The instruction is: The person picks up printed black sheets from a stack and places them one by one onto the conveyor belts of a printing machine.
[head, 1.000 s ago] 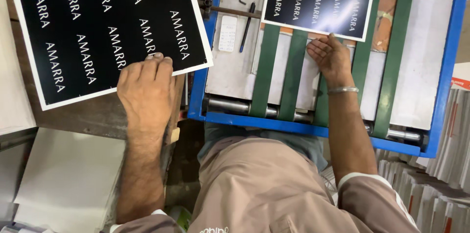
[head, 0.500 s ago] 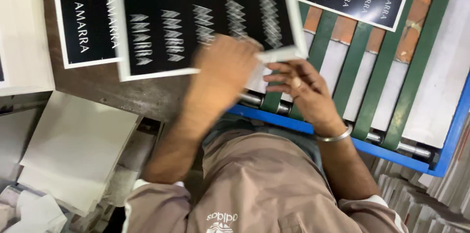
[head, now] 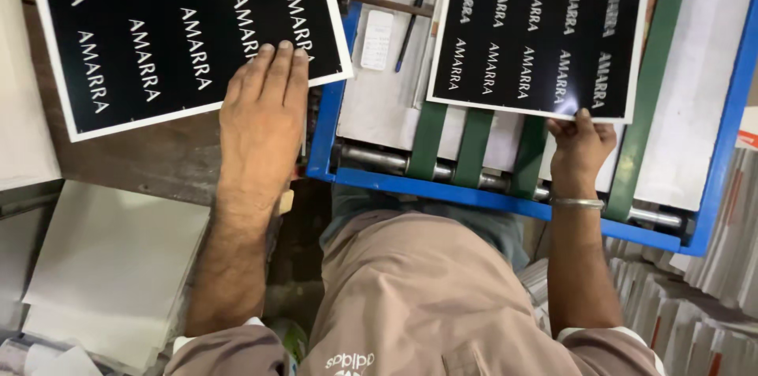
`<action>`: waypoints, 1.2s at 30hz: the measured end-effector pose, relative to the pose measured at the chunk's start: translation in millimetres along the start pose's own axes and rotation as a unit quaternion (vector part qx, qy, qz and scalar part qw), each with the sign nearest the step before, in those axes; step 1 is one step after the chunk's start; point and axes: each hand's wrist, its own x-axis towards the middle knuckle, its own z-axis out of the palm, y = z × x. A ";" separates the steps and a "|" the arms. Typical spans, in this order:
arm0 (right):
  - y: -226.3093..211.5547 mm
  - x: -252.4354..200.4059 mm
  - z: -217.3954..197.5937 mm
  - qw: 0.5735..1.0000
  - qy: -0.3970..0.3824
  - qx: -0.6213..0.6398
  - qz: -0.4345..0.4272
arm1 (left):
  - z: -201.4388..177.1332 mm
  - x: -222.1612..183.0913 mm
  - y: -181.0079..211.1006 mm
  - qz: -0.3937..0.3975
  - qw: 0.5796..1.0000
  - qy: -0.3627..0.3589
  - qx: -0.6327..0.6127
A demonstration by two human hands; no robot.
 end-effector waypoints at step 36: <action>10.2 -5.1 18.3 0.989 -0.047 -0.010 0.140 | 5.4 -16.4 -1.0 -0.016 0.993 0.070 -0.093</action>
